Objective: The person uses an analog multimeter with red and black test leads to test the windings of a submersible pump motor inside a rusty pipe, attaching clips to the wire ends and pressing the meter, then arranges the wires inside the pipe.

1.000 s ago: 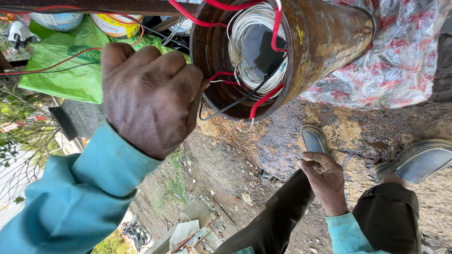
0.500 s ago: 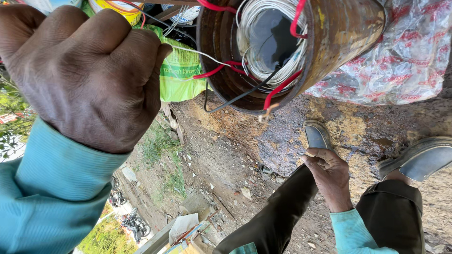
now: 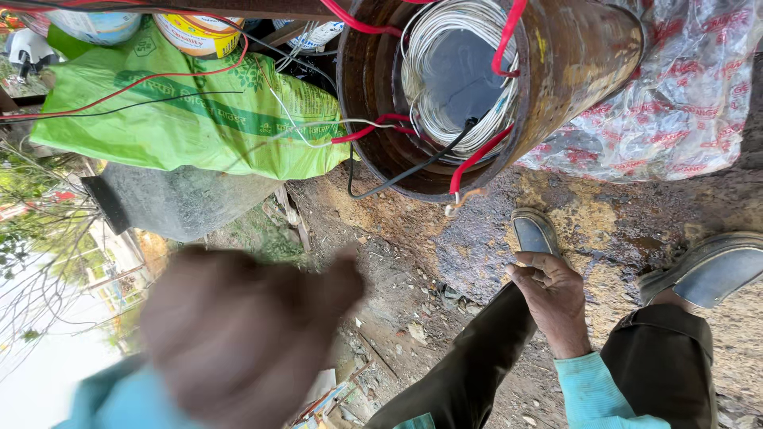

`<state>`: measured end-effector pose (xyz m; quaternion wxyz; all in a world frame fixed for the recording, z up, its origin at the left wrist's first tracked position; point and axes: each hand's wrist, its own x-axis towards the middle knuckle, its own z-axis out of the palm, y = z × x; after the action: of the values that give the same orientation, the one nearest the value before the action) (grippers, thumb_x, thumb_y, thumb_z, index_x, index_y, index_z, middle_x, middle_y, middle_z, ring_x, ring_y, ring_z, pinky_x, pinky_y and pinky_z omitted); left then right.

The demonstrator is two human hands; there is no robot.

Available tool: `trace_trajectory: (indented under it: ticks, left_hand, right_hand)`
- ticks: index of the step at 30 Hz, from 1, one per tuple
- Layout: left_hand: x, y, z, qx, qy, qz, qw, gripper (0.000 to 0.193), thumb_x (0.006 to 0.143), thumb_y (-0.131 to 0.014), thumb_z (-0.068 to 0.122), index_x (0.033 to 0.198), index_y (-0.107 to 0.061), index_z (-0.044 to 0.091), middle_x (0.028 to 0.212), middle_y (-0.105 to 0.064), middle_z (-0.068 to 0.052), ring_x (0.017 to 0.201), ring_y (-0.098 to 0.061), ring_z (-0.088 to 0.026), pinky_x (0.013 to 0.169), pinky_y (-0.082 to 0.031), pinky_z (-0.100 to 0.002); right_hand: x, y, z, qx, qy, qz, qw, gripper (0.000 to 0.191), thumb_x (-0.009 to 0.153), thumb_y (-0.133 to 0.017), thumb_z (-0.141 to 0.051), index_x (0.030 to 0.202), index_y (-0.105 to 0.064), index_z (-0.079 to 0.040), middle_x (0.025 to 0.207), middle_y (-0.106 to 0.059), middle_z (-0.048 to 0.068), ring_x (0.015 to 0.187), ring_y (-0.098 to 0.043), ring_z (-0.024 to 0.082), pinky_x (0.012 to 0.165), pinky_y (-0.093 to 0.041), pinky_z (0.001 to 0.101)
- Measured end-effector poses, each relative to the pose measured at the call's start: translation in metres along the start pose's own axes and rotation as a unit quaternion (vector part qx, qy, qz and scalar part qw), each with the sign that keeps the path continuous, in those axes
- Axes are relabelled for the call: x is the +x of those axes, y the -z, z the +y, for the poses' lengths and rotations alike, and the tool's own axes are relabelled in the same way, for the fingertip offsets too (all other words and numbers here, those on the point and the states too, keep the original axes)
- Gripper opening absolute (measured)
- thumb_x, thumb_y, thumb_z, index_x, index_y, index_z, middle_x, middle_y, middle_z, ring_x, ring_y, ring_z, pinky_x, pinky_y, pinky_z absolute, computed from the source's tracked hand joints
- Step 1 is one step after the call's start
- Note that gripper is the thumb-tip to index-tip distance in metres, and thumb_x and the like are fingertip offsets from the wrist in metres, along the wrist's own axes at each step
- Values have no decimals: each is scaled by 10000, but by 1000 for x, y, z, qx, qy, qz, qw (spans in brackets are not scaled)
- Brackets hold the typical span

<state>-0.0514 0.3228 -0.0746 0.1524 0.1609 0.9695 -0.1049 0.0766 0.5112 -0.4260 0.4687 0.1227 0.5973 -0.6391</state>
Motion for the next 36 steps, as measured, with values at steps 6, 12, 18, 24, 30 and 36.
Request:
trace_trajectory:
  ticks: [6,12,18,24,30,36]
  left_hand:
    - [13,-64,-21,65,56,11,996,356,911,-618,119,1245,-712,39,1258,-664,-101,822,-653,-225,668,-514,-375]
    - [40,-72,-31,61,72,-57,994,270,930,-642,194,1169,-733,107,1073,-638,-66,779,-674,-252,628,-520,-421]
    - [39,-85,-34,28,81,-54,995,108,905,-665,173,1000,-707,144,1012,-583,-75,773,-679,-280,608,-518,-451]
    - [40,-88,-39,-14,61,-35,997,76,885,-673,145,960,-685,139,986,-554,-73,825,-668,-309,658,-519,-466]
    - [42,-81,-35,-24,59,-42,997,69,855,-695,133,918,-668,133,945,-543,-66,780,-654,-298,629,-501,-458]
    - [42,-78,-31,-39,79,-12,996,168,875,-710,90,1036,-706,137,1028,-593,-50,818,-661,-304,674,-499,-460]
  right_hand:
    - [1,2,1,16,16,5,1000,299,866,-787,-132,1130,-714,-12,1064,-749,114,922,-732,175,769,-635,305]
    - [2,1,0,13,-4,5,1000,298,860,-797,-152,1117,-723,-22,1081,-754,115,961,-754,181,796,-644,312]
    - [4,2,-4,11,0,1,1000,307,861,-797,-152,1132,-724,-27,1077,-757,106,949,-744,178,808,-639,317]
    - [3,2,-9,13,-12,-2,1000,308,855,-806,-148,1128,-731,-27,1069,-764,107,943,-740,189,833,-638,324]
    - [3,5,-10,9,-4,0,1000,288,859,-797,-145,1116,-729,-34,1095,-762,99,962,-748,171,802,-649,312]
    - [5,8,-6,-1,-16,-5,1000,277,868,-793,-122,1122,-733,-27,1064,-768,108,941,-747,173,804,-649,309]
